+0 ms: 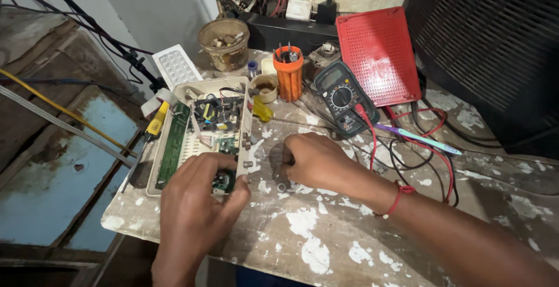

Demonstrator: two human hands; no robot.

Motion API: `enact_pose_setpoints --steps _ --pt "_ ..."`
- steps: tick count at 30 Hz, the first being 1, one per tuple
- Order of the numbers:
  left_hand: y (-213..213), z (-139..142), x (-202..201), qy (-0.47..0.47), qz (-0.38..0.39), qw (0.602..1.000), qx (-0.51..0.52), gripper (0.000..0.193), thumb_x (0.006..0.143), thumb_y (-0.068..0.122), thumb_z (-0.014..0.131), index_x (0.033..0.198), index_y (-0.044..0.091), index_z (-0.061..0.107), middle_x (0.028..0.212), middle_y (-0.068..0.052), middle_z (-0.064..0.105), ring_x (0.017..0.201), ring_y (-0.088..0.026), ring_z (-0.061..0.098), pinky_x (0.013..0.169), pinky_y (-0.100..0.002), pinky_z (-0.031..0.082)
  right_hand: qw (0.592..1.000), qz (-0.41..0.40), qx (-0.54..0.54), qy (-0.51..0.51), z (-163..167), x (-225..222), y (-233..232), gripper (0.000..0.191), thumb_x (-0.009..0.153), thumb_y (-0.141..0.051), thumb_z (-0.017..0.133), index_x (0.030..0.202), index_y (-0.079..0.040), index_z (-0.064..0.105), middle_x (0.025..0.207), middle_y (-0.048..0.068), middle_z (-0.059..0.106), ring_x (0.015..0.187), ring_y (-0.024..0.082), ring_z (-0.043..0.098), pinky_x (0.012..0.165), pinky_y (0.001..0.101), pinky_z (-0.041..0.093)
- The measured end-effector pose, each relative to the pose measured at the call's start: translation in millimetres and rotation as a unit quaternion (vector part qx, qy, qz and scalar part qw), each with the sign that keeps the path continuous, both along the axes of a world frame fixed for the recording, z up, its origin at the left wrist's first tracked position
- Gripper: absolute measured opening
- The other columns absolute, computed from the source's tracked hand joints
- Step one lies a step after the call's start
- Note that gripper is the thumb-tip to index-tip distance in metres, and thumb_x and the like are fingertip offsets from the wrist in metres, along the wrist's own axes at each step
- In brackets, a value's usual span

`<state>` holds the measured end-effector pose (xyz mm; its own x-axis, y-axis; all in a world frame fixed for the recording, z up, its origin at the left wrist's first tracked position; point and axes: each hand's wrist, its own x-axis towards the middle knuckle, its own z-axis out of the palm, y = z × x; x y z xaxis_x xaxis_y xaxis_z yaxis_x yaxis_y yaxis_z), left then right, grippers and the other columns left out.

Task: The person holds a white set-top box style electronics enclosure, unscrews and removes knobs and fasteners from its front panel by hand, opens the case to expose the internal circuit boards, and uses a screwdriver to unscrew components from the green PCB while working over a cluttered repair bench.

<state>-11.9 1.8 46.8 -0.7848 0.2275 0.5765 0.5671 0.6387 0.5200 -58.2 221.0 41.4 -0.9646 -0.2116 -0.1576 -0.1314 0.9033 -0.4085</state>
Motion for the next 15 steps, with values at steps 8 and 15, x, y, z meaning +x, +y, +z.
enact_pose_setpoints --steps 8,15 --pt "10 3 2 0.027 0.023 0.999 0.009 0.02 0.075 0.013 0.079 0.088 0.003 0.068 0.088 -0.013 0.073 0.08 -0.03 0.07 0.071 -0.041 0.054 0.999 0.03 -0.023 0.029 4 10 2 0.034 0.076 -0.03 0.08 0.092 -0.001 0.071 0.096 0.019 0.072 0.094 0.037 0.069 0.082 0.0466 0.053" --pt "15 6 6 0.001 0.086 0.995 0.041 0.015 0.082 0.013 0.075 0.091 0.002 0.069 0.086 -0.013 0.073 0.075 -0.026 0.071 0.066 -0.038 0.056 0.985 0.036 -0.143 0.091 20 13 9 0.024 0.08 -0.022 0.074 0.086 0.0 0.067 0.081 0.018 0.071 0.074 0.027 0.071 0.069 0.0413 0.054"
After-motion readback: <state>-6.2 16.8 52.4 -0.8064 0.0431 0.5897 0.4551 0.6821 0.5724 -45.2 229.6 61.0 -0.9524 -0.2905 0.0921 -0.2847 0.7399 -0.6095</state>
